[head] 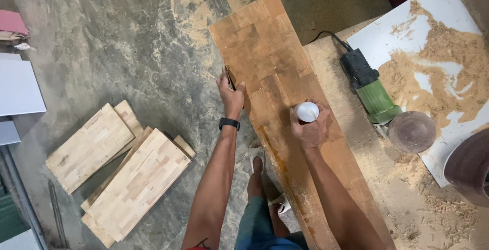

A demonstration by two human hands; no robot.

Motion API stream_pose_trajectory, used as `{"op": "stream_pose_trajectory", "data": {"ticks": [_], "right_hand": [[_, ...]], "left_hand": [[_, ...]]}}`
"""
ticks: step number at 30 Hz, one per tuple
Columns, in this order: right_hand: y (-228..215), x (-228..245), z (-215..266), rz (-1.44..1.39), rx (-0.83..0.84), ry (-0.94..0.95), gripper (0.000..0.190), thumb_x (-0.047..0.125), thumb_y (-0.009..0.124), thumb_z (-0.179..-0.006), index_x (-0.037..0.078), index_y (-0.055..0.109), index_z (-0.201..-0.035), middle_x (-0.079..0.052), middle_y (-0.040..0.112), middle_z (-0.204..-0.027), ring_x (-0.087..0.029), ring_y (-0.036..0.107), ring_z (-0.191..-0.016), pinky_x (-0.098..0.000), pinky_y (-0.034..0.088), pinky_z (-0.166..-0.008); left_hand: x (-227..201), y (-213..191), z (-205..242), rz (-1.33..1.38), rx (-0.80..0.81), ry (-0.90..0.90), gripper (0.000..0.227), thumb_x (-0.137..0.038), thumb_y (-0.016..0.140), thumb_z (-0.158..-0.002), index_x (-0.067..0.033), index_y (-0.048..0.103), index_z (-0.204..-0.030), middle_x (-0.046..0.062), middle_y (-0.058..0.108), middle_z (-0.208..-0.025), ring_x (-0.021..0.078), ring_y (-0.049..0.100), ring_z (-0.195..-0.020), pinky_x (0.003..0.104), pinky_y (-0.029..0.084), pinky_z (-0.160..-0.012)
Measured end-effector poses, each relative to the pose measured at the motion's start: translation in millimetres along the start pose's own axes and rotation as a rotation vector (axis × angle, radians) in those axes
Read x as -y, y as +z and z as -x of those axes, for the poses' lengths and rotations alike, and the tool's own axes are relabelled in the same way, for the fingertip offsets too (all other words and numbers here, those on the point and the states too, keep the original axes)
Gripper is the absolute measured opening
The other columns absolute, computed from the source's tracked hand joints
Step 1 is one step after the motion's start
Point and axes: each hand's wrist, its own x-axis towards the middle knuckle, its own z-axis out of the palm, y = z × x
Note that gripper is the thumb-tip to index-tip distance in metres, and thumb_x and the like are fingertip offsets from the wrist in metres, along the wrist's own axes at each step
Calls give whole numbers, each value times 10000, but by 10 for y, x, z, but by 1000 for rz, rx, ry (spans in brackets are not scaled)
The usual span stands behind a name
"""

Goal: The person applies glue from a white bottle onto a long wooden plank, spreading it with their hand. They also use a sanding block to smooth the surface of the wood while working in a workshop environment.

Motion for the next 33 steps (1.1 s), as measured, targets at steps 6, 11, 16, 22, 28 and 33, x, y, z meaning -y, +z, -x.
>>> {"op": "stream_pose_trajectory", "data": {"ticks": [6, 11, 16, 22, 28, 33], "right_hand": [[-17, 69, -21, -119, 91, 121, 727, 483, 939, -643, 135, 549, -1148, -70, 698, -1013, -319, 737, -910, -418, 594, -806], [-139, 191, -92, -125, 98, 145, 735, 490, 934, -657, 110, 530, -1139, -96, 684, -997, -344, 731, -909, -431, 586, -817], [-144, 171, -80, -70, 94, 89, 732, 427, 930, -617, 78, 553, -1139, -117, 668, -974, -372, 726, -894, -475, 593, -779], [-129, 194, -85, -34, 79, 98, 727, 452, 905, -594, 139, 556, -1149, -55, 690, -1056, -281, 718, -964, -368, 579, -841], [-122, 163, -77, -121, 105, 113, 707, 396, 916, -622, 107, 542, -1147, -90, 697, -1060, -339, 718, -969, -452, 580, -841], [-149, 200, -95, -112, 60, 64, 679, 398, 933, -614, 90, 562, -1092, -108, 697, -1016, -335, 720, -936, -412, 574, -838]], "left_hand": [[277, 93, -104, -72, -47, 64, 922, -64, 739, -854, -124, 296, -1661, 264, 395, -1478, 525, 387, -1397, 609, 297, -1187], [279, 140, -96, -22, -61, 50, 921, -25, 729, -858, -134, 296, -1664, 285, 371, -1494, 548, 345, -1419, 598, 274, -1198], [371, 124, -159, -3, -71, 28, 952, 12, 746, -845, -167, 304, -1670, 263, 377, -1525, 488, 382, -1436, 550, 288, -1219], [138, 90, -86, 256, 10, -33, 931, 86, 639, -918, -156, 189, -1696, 252, 308, -1665, 405, 302, -1539, 493, 310, -1238], [9, 86, -42, 254, 21, -15, 923, 114, 602, -926, -111, 143, -1694, 270, 264, -1682, 403, 253, -1555, 505, 279, -1257], [-49, 109, -2, 220, 26, -39, 844, 72, 556, -1007, -147, 125, -1700, 220, 241, -1700, 382, 197, -1574, 522, 235, -1279]]}}
